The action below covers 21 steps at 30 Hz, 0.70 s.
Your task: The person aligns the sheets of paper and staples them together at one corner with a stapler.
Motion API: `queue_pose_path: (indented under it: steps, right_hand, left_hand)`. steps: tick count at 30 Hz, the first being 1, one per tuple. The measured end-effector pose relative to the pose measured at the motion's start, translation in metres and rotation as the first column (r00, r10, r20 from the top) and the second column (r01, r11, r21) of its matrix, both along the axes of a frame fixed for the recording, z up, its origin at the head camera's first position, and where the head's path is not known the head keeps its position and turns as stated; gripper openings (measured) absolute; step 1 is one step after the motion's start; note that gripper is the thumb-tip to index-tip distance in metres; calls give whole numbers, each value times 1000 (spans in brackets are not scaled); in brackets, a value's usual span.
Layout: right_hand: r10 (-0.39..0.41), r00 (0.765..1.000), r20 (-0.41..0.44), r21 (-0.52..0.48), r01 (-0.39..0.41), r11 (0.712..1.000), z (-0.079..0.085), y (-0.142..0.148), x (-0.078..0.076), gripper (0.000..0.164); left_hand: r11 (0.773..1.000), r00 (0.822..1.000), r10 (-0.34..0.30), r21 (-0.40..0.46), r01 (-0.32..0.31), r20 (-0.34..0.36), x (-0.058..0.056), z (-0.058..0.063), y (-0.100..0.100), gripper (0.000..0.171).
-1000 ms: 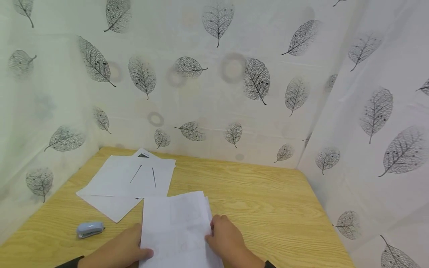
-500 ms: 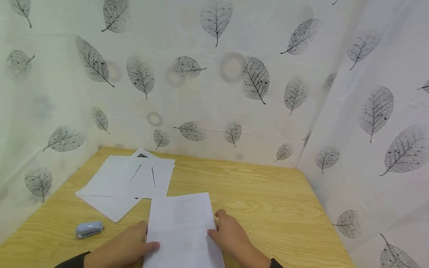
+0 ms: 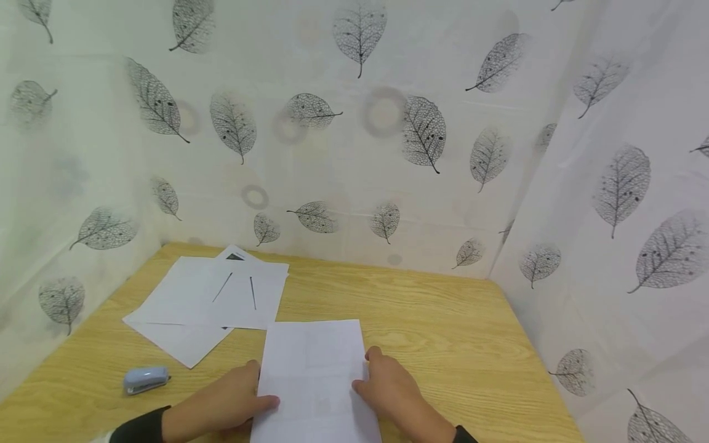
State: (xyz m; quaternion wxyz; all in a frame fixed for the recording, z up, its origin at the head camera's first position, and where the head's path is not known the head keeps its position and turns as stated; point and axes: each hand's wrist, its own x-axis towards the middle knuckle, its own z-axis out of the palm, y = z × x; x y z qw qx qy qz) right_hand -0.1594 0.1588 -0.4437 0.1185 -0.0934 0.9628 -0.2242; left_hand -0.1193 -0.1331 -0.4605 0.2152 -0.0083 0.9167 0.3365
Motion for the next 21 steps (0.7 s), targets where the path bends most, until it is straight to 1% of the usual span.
queue_pose_path:
  steps: [4, 6, 8, 10, 13, 15, 17, 19, 21]
  right_hand:
    - [11, 1000, -4, 37, -11, 999, 3, -3, -1, 59]
    - [22, 1000, -10, 65, -21, 998, 5, -5, -3, 61]
    - [38, 999, -28, 99, -35, 994, 8, -7, -6, 61]
    - [51, 998, -30, 139, -47, 989, 11, -10, -11, 60]
    - [70, 997, -39, 196, -61, 979, 19, -15, -20, 59]
    - [78, 996, -34, 216, -69, 974, 25, -19, -29, 58]
    - [95, 995, -42, 226, -83, 971, 33, -25, -40, 57]
    - [104, 993, -46, 224, -92, 970, 40, -33, -51, 56]
    - [118, 992, -51, 222, -104, 970, 47, -43, -62, 57]
  left_hand:
    - [1000, 999, 15, 15, -15, 47, 1, 3, 0, 73]
    - [1000, 998, 19, 20, -20, 56, 2, 5, 0, 74]
    - [999, 998, 22, 36, -24, 58, 2, 6, -1, 74]
    - [999, 999, 11, 45, -13, 48, 4, 6, -2, 72]
    - [998, 1000, -3, 62, 1, 24, 4, 6, -6, 70]
    - [999, 1000, -17, 40, 18, -20, 0, 8, -9, 72]
    - [1000, 996, -21, 2, 21, -86, -4, 12, -15, 79]
    - [998, 986, -27, -61, 17, -166, -10, 18, -21, 83]
    - [991, 968, -44, -135, 11, -245, -16, 27, -29, 82]
